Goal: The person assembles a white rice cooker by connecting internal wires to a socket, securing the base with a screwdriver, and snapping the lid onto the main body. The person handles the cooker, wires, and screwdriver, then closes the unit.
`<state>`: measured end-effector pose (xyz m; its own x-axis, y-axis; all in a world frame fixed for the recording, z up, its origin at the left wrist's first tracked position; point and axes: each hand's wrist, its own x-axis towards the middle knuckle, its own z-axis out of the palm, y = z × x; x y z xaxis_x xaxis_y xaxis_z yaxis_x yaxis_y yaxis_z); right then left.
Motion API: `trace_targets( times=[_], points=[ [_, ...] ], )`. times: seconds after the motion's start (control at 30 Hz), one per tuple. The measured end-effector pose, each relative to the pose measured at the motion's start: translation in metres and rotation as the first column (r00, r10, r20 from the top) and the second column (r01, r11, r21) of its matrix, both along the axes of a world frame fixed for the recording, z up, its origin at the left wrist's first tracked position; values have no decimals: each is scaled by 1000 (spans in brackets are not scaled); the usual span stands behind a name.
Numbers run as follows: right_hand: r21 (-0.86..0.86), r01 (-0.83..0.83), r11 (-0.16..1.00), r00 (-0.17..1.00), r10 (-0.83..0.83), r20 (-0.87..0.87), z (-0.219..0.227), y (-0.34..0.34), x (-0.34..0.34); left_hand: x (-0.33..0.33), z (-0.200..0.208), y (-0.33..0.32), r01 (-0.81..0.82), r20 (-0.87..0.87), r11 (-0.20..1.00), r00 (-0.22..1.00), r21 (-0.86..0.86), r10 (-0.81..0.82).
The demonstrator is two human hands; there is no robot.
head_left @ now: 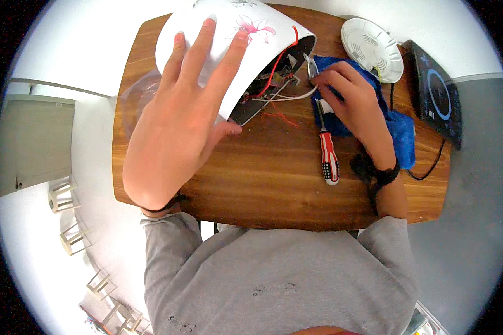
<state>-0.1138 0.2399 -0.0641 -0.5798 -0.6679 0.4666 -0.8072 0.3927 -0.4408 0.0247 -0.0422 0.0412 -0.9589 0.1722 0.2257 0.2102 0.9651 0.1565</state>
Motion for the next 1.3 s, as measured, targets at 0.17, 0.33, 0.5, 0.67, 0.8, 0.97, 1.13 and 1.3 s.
trace_targets(
  times=[0.17,0.33,0.5,0.67,0.8,0.97,1.13,1.3],
  points=[
    [-17,-104,994,994,104,14,-3,-21,-22,4,-2,-3,-10,-41,1000,999,0,10],
    [-61,-87,994,995,90,43,-25,-29,-31,7,-3,-3,9,-50,1000,999,23,-8],
    [-1,-96,995,993,95,70,-20,-30,-31,12,-5,-4,12,-63,1000,998,25,-11],
    [-44,-57,997,998,57,4,-12,-32,-20,15,-7,-1,-11,-56,1000,998,27,12],
    [-49,-71,996,997,70,-6,-14,-39,-20,18,-8,-1,-20,-72,1000,997,-7,20],
    [67,-107,992,991,100,93,-22,-44,-33,18,-8,-1,-9,-106,999,994,-36,5],
    [77,38,996,992,-28,-125,-7,-44,-10,18,-9,-2,-30,-91,997,996,-66,24],
    [-199,105,974,992,-118,-55,46,-45,18,17,-9,-1,-36,-129,995,991,-97,24]
  ],
)
